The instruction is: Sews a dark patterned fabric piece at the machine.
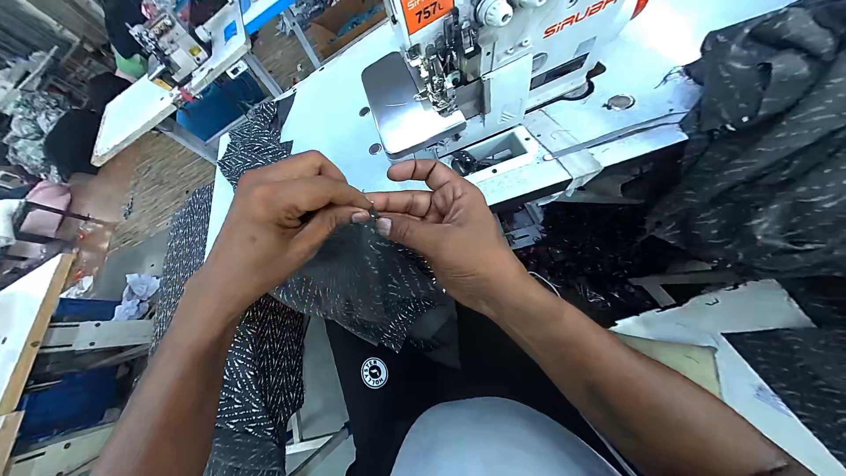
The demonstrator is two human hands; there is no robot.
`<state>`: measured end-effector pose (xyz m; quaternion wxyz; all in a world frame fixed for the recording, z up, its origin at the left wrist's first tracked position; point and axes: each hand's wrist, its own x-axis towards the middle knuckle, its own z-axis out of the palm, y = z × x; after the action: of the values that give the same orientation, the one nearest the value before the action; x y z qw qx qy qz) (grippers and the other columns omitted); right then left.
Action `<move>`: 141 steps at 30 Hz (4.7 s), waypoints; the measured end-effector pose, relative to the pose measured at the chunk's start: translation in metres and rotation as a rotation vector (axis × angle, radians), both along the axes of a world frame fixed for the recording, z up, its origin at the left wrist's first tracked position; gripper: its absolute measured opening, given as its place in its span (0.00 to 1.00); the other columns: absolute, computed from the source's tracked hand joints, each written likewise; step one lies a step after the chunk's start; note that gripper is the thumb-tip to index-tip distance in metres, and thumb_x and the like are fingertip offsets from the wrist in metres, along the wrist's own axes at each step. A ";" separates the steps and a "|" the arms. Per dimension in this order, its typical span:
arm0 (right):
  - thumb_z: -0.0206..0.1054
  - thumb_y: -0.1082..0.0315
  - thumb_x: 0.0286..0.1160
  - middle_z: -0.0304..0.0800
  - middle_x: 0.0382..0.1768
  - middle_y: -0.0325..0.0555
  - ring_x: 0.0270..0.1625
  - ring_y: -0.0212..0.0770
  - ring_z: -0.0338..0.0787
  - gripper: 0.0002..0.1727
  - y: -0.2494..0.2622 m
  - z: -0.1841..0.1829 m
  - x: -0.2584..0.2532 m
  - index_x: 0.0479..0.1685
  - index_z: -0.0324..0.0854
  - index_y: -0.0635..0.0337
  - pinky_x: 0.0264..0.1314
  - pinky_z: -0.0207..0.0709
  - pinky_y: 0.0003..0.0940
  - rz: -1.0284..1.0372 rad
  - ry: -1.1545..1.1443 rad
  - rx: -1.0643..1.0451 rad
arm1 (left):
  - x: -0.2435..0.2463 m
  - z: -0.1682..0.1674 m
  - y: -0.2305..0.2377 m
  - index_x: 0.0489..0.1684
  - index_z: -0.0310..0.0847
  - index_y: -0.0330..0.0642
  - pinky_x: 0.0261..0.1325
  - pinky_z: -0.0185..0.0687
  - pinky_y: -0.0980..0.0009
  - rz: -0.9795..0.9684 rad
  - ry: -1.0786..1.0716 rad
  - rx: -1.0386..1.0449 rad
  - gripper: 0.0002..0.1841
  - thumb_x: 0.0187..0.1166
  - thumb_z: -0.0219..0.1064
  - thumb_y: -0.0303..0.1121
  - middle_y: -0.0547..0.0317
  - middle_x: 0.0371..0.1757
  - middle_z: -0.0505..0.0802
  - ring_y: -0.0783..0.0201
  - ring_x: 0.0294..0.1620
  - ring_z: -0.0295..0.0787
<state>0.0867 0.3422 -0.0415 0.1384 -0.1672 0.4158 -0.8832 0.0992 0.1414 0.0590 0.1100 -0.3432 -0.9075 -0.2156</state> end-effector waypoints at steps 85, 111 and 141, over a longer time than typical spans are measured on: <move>0.74 0.74 0.64 0.83 0.20 0.35 0.21 0.26 0.80 0.07 0.046 -0.009 -0.046 0.30 0.79 0.56 0.21 0.71 0.19 -0.072 0.358 0.283 | -0.069 0.047 -0.040 0.43 0.83 0.55 0.42 0.83 0.82 -0.167 -0.216 0.261 0.04 0.84 0.67 0.41 0.76 0.39 0.87 0.78 0.37 0.85; 0.64 0.69 0.73 0.82 0.22 0.37 0.22 0.33 0.78 0.05 0.096 -0.099 -0.072 0.37 0.85 0.54 0.23 0.69 0.30 -0.249 0.129 0.743 | -0.111 -0.108 0.077 0.67 0.84 0.41 0.68 0.65 0.36 0.332 0.261 -0.456 0.21 0.91 0.52 0.44 0.46 0.69 0.85 0.40 0.71 0.76; 0.63 0.71 0.65 0.78 0.21 0.40 0.24 0.34 0.78 0.02 0.109 -0.102 -0.085 0.30 0.81 0.56 0.25 0.71 0.31 -0.251 -0.036 0.529 | -0.125 -0.117 0.075 0.92 0.62 0.70 0.68 0.57 0.39 0.303 0.089 -0.406 0.43 0.73 0.52 0.73 0.45 0.86 0.70 0.41 0.79 0.66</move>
<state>0.0019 0.4512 -0.1437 0.0741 -0.0570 0.6465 -0.7571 -0.0263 0.2169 -0.0581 0.1095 -0.2274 -0.9676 0.0054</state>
